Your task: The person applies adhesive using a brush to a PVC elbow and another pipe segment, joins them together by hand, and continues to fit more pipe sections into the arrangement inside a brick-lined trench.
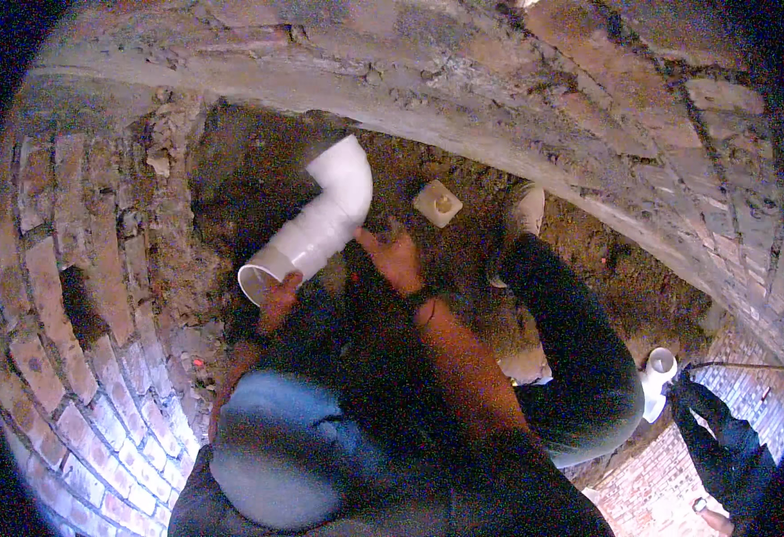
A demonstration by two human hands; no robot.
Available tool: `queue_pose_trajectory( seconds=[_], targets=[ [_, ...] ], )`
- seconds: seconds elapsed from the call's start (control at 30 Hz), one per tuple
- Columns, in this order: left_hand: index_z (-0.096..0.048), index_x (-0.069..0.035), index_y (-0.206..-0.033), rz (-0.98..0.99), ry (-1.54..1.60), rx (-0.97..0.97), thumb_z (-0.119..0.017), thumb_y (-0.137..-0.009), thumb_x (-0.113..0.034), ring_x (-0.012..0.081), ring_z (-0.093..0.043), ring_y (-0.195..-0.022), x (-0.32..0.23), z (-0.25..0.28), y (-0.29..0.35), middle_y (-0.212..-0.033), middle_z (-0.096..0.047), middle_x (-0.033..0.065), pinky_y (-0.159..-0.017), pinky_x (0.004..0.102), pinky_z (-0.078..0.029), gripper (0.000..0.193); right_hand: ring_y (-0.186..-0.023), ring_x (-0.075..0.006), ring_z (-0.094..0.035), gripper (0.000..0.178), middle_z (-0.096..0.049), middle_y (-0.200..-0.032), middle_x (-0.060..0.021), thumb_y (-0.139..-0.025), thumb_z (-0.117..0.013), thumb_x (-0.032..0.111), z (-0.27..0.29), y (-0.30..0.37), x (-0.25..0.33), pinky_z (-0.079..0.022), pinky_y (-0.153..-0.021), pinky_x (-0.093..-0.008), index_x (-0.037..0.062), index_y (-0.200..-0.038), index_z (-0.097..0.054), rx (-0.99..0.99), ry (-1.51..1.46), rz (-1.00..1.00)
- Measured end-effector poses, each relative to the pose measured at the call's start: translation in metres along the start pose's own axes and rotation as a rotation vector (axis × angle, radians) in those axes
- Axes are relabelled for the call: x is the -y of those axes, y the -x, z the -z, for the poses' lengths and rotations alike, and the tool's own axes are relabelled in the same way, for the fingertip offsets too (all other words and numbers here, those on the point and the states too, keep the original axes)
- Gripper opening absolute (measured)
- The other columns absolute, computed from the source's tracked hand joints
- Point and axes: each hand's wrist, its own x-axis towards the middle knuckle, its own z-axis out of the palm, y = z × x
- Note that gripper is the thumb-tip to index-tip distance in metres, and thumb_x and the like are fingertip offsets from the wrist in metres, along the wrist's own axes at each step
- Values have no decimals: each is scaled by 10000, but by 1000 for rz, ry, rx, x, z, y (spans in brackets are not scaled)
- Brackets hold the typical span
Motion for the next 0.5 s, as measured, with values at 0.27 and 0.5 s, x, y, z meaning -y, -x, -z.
queue_pose_trajectory(
  seconds=[0.27,0.5],
  targets=[
    [-622,0,-1120,126,186,153,-606,-877,-177,385,-593,-1075,-62,51,9,-1078,-655,242,-873,447,-478,301,-1092,-216,-589,682,-620,-1216,-131,-798,-815,313,-13,-39,13,-477,-951,-356,-19,-1304,-499,222,-609,58],
    [-645,33,-1082,283,486,22,-620,-886,-150,350,-671,-919,-45,39,17,-989,-706,184,-802,417,-498,269,-964,-213,-627,624,-655,-1112,-129,-759,-817,250,-45,-21,26,-508,-863,-346,-41,-1235,-536,-48,-620,38]
  ],
)
